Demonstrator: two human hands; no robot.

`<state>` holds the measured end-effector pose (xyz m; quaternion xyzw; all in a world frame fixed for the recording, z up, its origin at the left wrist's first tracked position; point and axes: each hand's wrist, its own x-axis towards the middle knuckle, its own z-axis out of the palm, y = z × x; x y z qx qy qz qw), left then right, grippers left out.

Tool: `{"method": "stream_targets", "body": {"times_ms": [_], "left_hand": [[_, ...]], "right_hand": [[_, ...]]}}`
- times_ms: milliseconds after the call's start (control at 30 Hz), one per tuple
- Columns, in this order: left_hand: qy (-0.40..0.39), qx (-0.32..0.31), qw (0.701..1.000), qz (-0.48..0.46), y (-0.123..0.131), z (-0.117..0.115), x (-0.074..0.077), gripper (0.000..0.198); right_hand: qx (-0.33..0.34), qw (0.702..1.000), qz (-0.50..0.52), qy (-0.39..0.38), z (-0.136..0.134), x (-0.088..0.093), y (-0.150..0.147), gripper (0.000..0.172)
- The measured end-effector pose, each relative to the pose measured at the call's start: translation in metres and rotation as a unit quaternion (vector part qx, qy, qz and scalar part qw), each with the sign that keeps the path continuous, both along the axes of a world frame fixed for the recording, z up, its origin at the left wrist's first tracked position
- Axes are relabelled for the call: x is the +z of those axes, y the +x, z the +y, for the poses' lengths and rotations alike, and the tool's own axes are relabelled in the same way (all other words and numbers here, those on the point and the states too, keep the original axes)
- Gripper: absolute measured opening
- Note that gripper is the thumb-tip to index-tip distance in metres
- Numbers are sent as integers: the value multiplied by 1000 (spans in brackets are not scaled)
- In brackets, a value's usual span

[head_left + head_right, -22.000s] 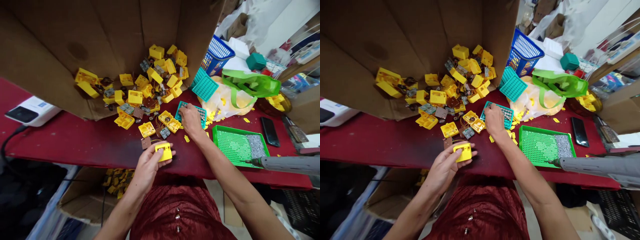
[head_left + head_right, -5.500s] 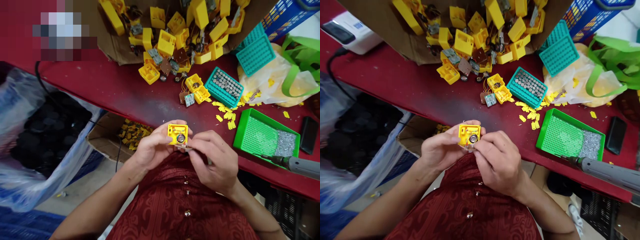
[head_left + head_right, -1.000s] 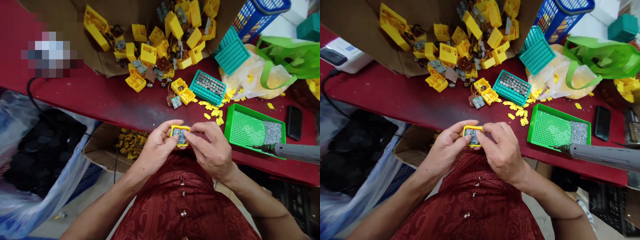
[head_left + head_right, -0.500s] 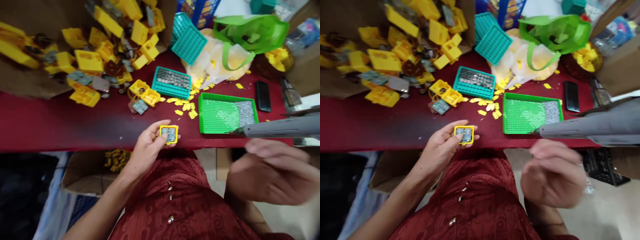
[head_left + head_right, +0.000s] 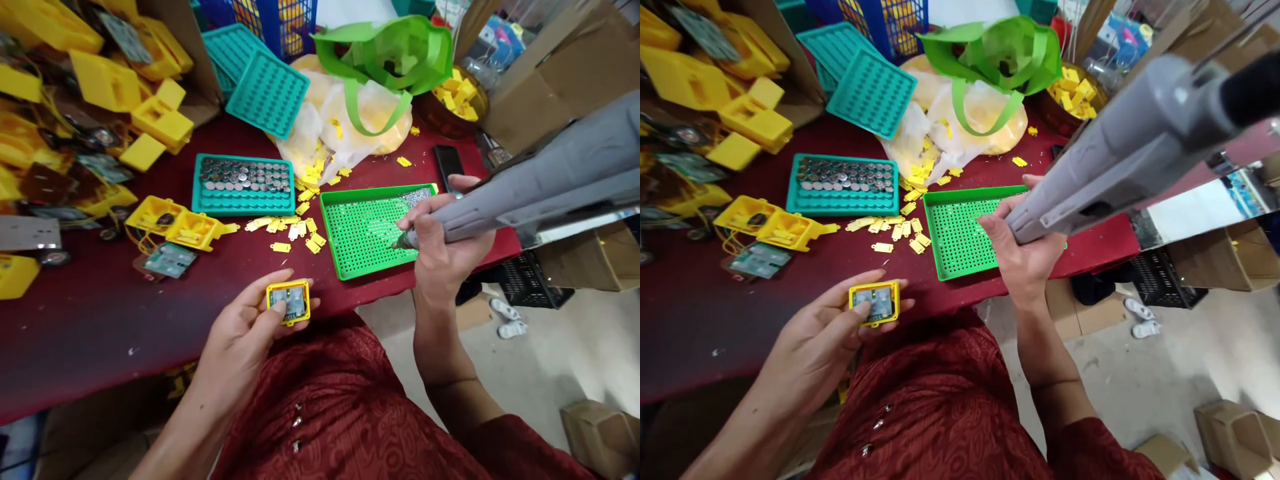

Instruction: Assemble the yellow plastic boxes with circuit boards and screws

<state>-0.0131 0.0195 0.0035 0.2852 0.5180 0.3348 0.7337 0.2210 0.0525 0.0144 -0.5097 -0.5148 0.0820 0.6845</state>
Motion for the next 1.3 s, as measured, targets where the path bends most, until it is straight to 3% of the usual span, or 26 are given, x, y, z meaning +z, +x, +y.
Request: {"method": "stream_targets", "body": {"times_ms": [133,233,333,433,633,800,1300], "left_hand": [[-3,6,1000,-12,5,3,0,43],[-5,6,1000,-18,8,5,1,40],[-7,11,1000,-22,10,6,0,39],[-8,13,1000,-25,9,8,-1,37],[-12,9,1000,-25,6,10,2,37],[-10,14,1000,-21,6,12,3,38],[-12,13,1000,-11,7,14,7,37]], "right_hand": [[-36,999,31,19,25,-2,0,40],[-4,999,28,28,41,-12,0,50],[25,998,36,42,49,-23,-2,45],[43,996,53,60,51,-28,-5,33],[27,999,29,26,52,-27,-6,36],[61,995,62,53,52,-28,-5,30],[30,999,41,10,50,-28,-7,41]]}}
